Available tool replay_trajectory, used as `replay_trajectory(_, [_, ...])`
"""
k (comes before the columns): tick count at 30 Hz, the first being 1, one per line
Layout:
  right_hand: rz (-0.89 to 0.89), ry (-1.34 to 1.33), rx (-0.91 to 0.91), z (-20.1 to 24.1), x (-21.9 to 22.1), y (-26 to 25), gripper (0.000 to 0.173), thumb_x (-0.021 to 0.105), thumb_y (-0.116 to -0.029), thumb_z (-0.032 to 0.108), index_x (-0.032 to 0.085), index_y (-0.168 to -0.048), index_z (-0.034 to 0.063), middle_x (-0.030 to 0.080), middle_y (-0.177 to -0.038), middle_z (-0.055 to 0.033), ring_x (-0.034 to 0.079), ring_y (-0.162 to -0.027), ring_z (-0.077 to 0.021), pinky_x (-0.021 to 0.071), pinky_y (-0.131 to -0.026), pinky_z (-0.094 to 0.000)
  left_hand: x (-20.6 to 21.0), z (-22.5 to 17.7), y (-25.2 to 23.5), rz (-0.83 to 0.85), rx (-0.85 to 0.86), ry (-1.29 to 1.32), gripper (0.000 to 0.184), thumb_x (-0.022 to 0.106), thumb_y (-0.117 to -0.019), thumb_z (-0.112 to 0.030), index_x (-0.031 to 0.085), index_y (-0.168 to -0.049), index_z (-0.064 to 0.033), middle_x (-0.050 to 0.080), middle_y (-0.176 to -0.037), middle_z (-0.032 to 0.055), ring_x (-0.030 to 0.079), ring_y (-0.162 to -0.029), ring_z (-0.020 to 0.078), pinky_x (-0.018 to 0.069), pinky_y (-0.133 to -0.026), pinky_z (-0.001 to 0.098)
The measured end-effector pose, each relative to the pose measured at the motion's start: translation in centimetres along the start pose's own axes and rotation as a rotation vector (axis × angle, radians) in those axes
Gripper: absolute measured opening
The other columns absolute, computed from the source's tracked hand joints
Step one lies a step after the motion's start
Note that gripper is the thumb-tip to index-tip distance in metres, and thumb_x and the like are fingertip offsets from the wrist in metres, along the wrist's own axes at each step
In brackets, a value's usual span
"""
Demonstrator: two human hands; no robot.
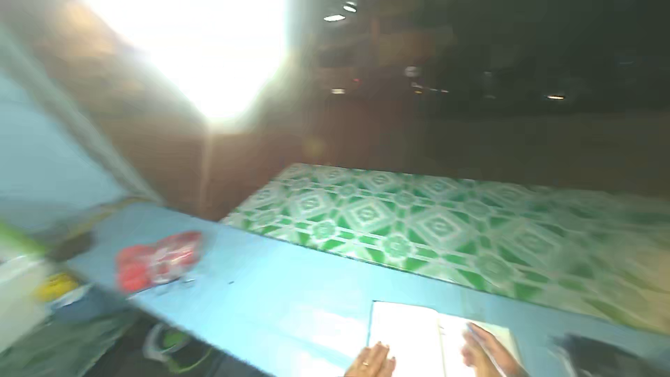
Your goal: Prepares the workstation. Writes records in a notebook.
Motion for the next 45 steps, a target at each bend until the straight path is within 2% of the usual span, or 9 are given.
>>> replay_trajectory(3, [-0.094, -0.072, -0.058, -0.5, -0.3, -0.1, 0.03, 0.06, -0.0982, 0.006, 0.065, -0.126, -0.0058, 0.073, -0.097, -0.0145, 0.071, -0.069, -0.0195, 0.0633, -0.062, -0.0358, -0.1, 0.2, -0.3, 0.029, 0.039, 0.001, 0.058, 0.042, -0.1014, -0.041, 0.054, -0.149, -0.01, 0.048, -0.157, 0.0145, 0.04, -0.149, 0.0321, 0.0289, -0.123, 0.0552])
replay_trajectory(6, [-0.158, -0.14, -0.112, -1.1, -0.5, -0.2, 0.026, 0.06, -0.0941, 0.002, 0.069, -0.117, -0.0053, 0.073, -0.087, -0.011, 0.069, -0.062, -0.016, 0.0606, -0.054, -0.0303, 0.1, 0.3, -0.2, 0.04, 0.073, -0.018, 0.059, 0.038, -0.1023, -0.041, 0.053, -0.149, -0.0088, 0.048, -0.156, 0.0164, 0.04, -0.149, 0.0342, 0.0294, -0.122, 0.0561])
replay_trajectory(13, [-0.179, -0.162, -0.167, -1.4, -0.4, -0.4, 0.027, 0.057, -0.0907, 0.002, 0.069, -0.112, -0.0077, 0.073, -0.079, -0.0072, 0.067, -0.056, -0.0118, 0.058, -0.05, -0.0253, 0.3, 0.4, -0.3, 0.058, 0.102, -0.049, 0.06, 0.035, -0.1025, -0.04, 0.052, -0.15, -0.0063, 0.047, -0.156, 0.0193, 0.04, -0.148, 0.0376, 0.0289, -0.122, 0.0572])
replay_trajectory(23, [-0.151, -0.138, -0.21, -1.5, -0.3, -0.5, 0.026, 0.058, -0.0898, 0.004, 0.071, -0.11, -0.0056, 0.073, -0.079, -0.0057, 0.067, -0.057, -0.0104, 0.0581, -0.051, -0.0244, 0.3, 0.5, -0.3, 0.056, 0.112, -0.077, 0.061, 0.036, -0.1019, -0.041, 0.052, -0.149, -0.0059, 0.048, -0.155, 0.0202, 0.042, -0.147, 0.0381, 0.03, -0.121, 0.0567])
replay_trajectory(29, [-0.117, -0.028, -0.184, -0.8, -0.2, -0.4, 0.032, 0.047, -0.0978, 0.012, 0.074, -0.109, -0.0011, 0.072, -0.079, -0.0026, 0.066, -0.058, -0.0075, 0.058, -0.054, -0.0231, 0.4, 0.7, -0.2, 0.04, 0.113, -0.087, 0.061, 0.037, -0.1014, -0.041, 0.053, -0.149, -0.0061, 0.049, -0.155, 0.0188, 0.042, -0.147, 0.037, 0.0309, -0.121, 0.0555])
replay_trajectory(32, [-0.108, -0.086, -0.203, -0.8, 0.0, -0.4, 0.026, 0.051, -0.0939, 0.007, 0.07, -0.107, -0.0039, 0.071, -0.078, -0.0039, 0.064, -0.056, -0.0067, 0.0556, -0.051, -0.0215, 0.3, 0.6, -0.2, 0.043, 0.114, -0.091, 0.06, 0.038, -0.1018, -0.04, 0.052, -0.149, -0.0066, 0.049, -0.155, 0.0183, 0.043, -0.146, 0.0367, 0.031, -0.121, 0.0548])
replay_trajectory(36, [-0.082, -0.087, -0.244, -1.0, 0.2, -0.4, 0.015, 0.059, -0.0892, 0.007, 0.071, -0.096, 0.0003, 0.071, -0.075, -0.0017, 0.063, -0.056, -0.0052, 0.0547, -0.052, -0.0205, 0.3, 0.7, -0.1, 0.039, 0.109, -0.093, 0.06, 0.038, -0.1019, -0.041, 0.053, -0.149, -0.0069, 0.049, -0.155, 0.0175, 0.042, -0.147, 0.035, 0.0301, -0.122, 0.0537])
replay_trajectory(41, [-0.064, -0.01, -0.306, -1.1, 0.7, -0.3, 0.015, 0.064, -0.0833, 0.006, 0.073, -0.094, 0.0014, 0.072, -0.075, -0.0004, 0.061, -0.058, -0.0007, 0.0518, -0.054, -0.0179, 0.4, 0.8, -0.1, 0.039, 0.115, -0.093, 0.06, 0.037, -0.1025, -0.042, 0.052, -0.149, -0.0066, 0.049, -0.155, 0.018, 0.042, -0.147, 0.0357, 0.0306, -0.121, 0.0547])
replay_trajectory(45, [-0.1, 0.029, -0.351, -1.1, 0.9, -0.1, 0.014, 0.065, -0.0805, 0.007, 0.075, -0.088, 0.0006, 0.069, -0.069, 0.0017, 0.056, -0.055, 0.0035, 0.0469, -0.052, -0.014, 0.5, 0.9, -0.1, 0.029, 0.119, -0.086, 0.062, 0.035, -0.103, -0.043, 0.053, -0.148, -0.0059, 0.049, -0.155, 0.0184, 0.043, -0.147, 0.0365, 0.0318, -0.12, 0.0565])
Point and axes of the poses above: each hand's wrist, its own y-axis away from the middle knuckle, its own x-axis out of the palm, z = x × y, the point moved 5 cm from there along -y, towards the middle knuckle
